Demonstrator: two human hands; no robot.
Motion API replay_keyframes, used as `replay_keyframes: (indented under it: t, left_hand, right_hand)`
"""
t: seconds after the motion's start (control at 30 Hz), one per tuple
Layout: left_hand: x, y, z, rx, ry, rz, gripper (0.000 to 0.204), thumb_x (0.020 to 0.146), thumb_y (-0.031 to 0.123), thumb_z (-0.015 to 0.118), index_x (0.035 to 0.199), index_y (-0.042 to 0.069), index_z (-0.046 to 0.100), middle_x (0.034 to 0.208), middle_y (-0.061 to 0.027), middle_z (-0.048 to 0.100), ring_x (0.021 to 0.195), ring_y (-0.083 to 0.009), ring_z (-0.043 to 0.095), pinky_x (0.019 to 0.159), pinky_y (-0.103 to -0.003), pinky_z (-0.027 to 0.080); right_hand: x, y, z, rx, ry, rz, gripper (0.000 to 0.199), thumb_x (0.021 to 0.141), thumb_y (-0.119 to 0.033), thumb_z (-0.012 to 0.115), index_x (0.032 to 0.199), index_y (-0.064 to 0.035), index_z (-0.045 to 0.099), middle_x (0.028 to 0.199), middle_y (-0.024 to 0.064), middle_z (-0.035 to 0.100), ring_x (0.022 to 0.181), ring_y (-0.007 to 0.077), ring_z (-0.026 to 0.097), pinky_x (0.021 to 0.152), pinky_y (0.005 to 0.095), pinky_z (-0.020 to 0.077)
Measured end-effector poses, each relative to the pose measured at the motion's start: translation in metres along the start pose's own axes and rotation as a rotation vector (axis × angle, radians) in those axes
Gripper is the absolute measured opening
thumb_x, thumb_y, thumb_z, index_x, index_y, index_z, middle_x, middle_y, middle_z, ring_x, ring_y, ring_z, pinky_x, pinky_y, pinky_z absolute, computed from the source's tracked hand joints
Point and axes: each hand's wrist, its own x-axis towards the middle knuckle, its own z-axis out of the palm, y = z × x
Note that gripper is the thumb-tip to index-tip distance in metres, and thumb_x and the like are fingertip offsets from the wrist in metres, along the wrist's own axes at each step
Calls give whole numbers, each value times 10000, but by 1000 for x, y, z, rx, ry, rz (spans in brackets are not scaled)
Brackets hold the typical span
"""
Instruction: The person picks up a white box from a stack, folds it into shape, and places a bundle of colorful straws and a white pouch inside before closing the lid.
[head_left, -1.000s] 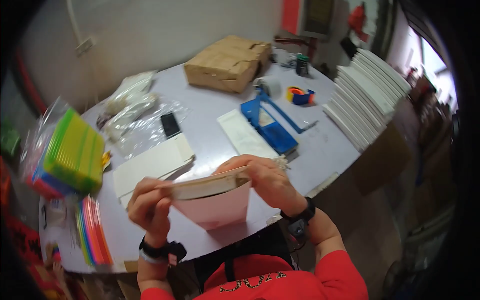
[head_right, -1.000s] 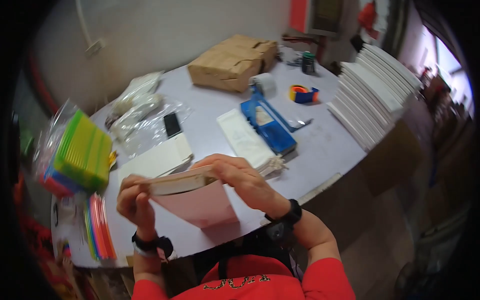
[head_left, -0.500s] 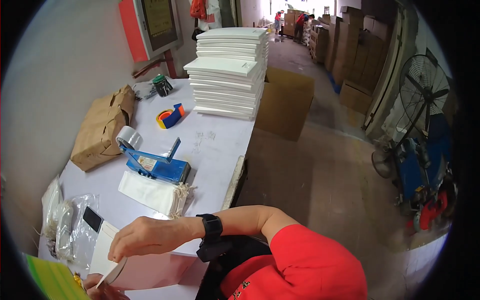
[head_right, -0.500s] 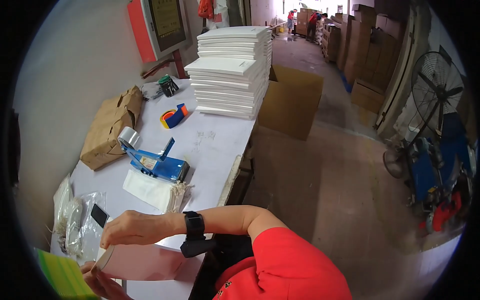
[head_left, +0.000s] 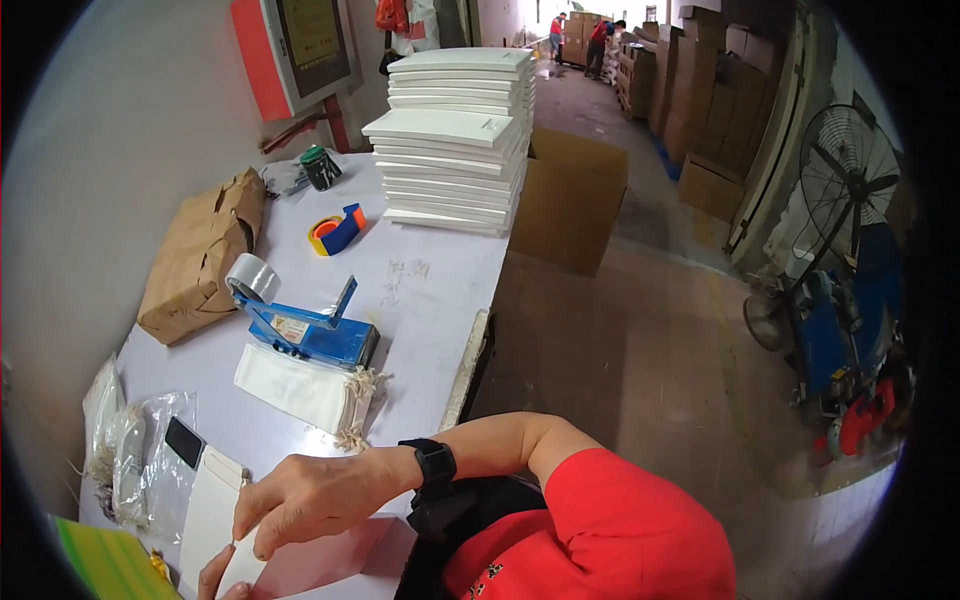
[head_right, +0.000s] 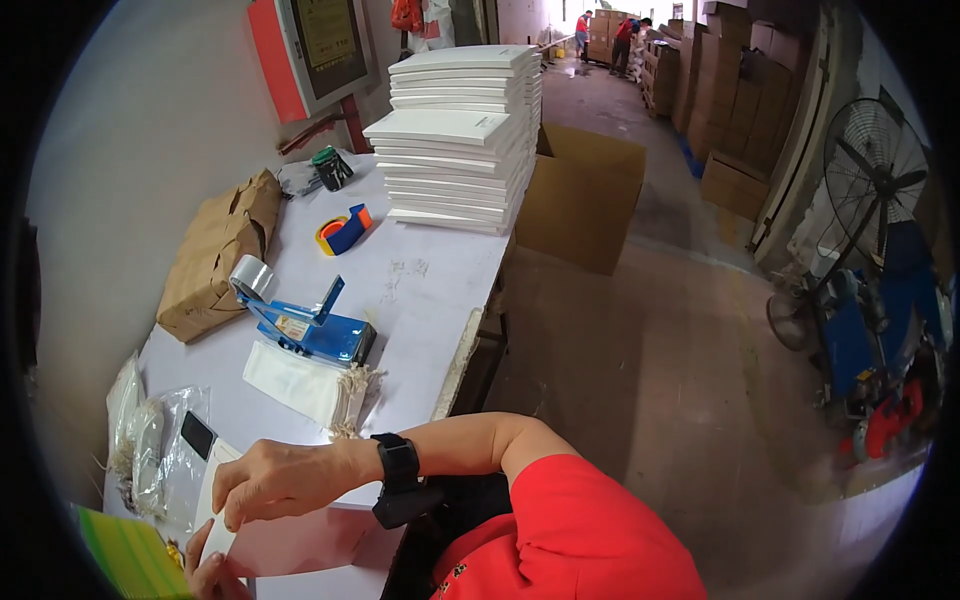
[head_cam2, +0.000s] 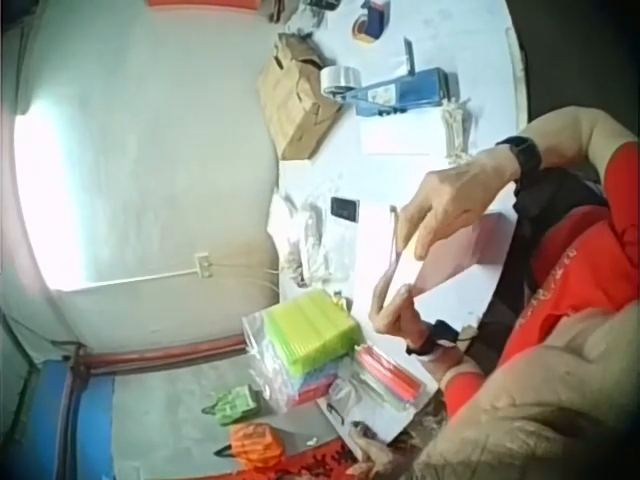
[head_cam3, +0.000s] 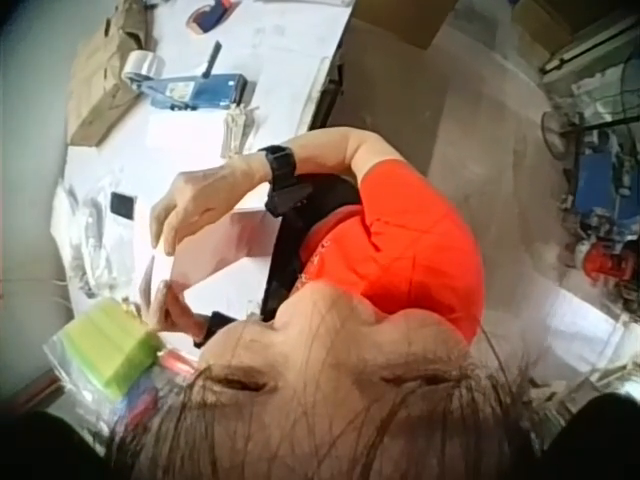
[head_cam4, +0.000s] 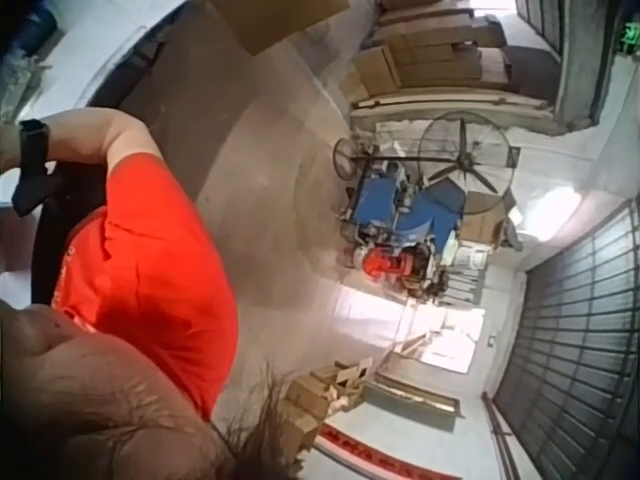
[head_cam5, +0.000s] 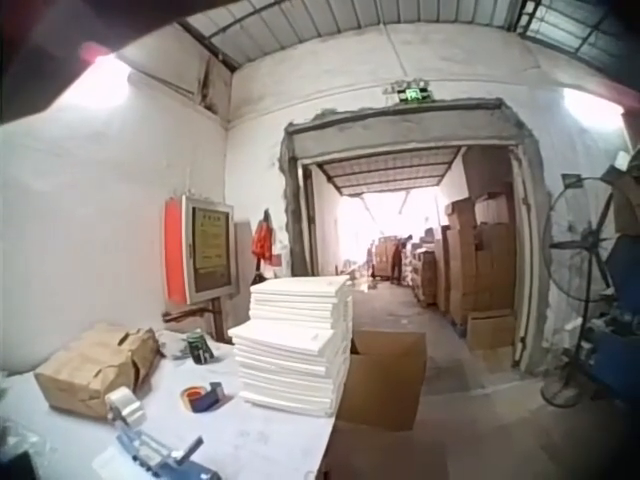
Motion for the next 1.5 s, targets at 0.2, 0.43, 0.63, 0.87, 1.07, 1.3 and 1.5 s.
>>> replay_keyframes:
  t: [0.2,0.43,0.63,0.87,1.07,1.3,1.5]
  left_hand:
    - [4,3,6,-50,22,79,138,903,91,537,866,26,653,929,-317,631,649,-289,619,501,-328,501]
    - [4,7,11,-90,56,89,112,901,109,559,872,49,650,930,-306,631,760,-356,643,634,-399,535]
    - [11,21,2,-90,-73,56,87,884,106,591,897,30,633,965,-310,620,855,-381,637,725,-420,532]
    - [-11,26,12,-156,123,-182,134,893,63,587,981,-38,589,1030,-252,618,859,-286,604,730,-330,492]
    - [-11,29,12,-184,110,-179,162,895,59,590,1024,-38,580,1035,-221,619,845,-247,586,697,-303,471]
    - [-5,34,12,-178,117,-133,161,887,45,585,1021,-43,590,977,-179,627,791,-207,572,654,-260,444]
    - [-14,42,-3,-314,191,-517,169,865,30,586,998,-71,612,867,-106,613,672,-126,491,607,-220,390]
  right_hand:
    - [-2,-6,3,-44,48,-27,54,826,-105,632,854,-71,601,990,127,598,755,273,627,620,314,482]
    - [10,-27,3,-124,-77,242,94,777,-100,653,788,-79,562,946,85,623,744,247,631,568,305,480]
    - [7,-28,13,-211,52,161,128,753,-80,661,745,-75,534,853,58,615,710,238,620,534,318,464]
    - [5,-32,14,-243,60,186,145,734,-99,682,742,-81,537,850,58,616,715,236,621,537,321,462]
    - [20,-35,-2,-44,-51,451,182,744,-219,685,809,-77,592,799,83,635,681,285,619,569,353,464]
    - [20,-28,-8,-198,-279,441,217,781,-260,651,858,-58,629,732,106,635,650,314,609,575,383,461]
    - [20,-28,-8,-253,-241,251,215,803,-257,634,793,-42,634,668,119,603,639,321,597,568,397,457]
